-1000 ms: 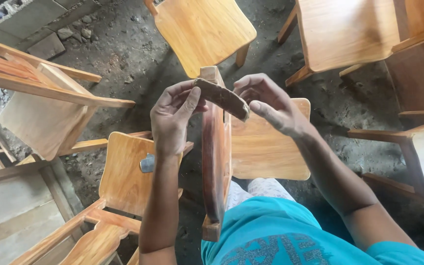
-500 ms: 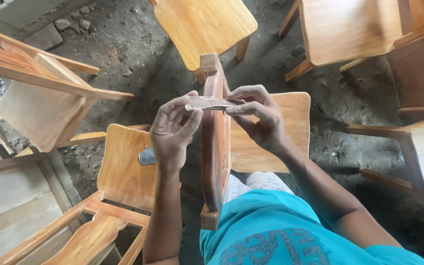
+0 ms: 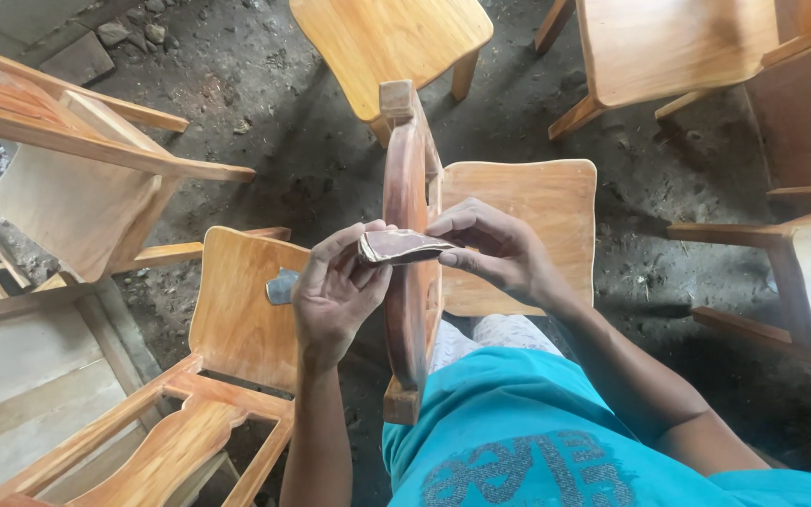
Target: The person sands the backrest of a wooden chair using a piece of sandpaper. They hold the chair upright and rub the sandpaper along the curved edges and flat surfaces of the backrest, focusing on smoothing the wood.
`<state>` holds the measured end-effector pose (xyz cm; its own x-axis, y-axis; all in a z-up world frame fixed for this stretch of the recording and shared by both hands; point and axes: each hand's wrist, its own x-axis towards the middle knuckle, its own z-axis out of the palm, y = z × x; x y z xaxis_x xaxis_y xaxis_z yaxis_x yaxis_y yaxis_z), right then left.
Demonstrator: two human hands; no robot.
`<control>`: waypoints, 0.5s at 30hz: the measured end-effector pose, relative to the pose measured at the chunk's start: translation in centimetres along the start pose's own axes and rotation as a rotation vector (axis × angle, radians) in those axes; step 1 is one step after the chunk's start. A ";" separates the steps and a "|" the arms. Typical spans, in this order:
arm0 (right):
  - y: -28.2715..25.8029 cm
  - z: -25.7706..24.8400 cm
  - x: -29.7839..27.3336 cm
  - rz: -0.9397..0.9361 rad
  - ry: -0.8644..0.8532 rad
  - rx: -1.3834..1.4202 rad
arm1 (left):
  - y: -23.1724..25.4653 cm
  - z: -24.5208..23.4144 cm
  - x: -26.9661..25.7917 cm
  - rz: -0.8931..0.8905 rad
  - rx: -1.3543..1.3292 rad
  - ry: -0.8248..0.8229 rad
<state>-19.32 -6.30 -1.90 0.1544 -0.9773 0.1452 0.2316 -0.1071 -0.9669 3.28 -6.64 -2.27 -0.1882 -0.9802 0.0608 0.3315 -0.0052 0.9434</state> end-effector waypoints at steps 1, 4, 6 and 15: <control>-0.3 0.1 0.0 0.033 -0.006 0.013 | 0.0 -0.1 -0.1 -0.004 0.017 -0.001; 0.2 0.0 -0.1 0.114 0.033 0.041 | 0.5 0.3 -0.2 -0.031 0.082 0.036; 0.7 -0.3 -0.2 0.126 0.062 -0.041 | 0.4 0.3 -0.2 -0.044 0.111 0.050; -0.8 0.2 0.7 0.119 -0.017 -0.134 | 1.8 1.2 0.0 -0.061 0.160 0.080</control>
<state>-19.21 -6.90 -1.03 0.1900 -0.9813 0.0302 0.0807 -0.0150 -0.9966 2.74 -6.40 -0.18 -0.1272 -0.9917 -0.0181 0.1691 -0.0396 0.9848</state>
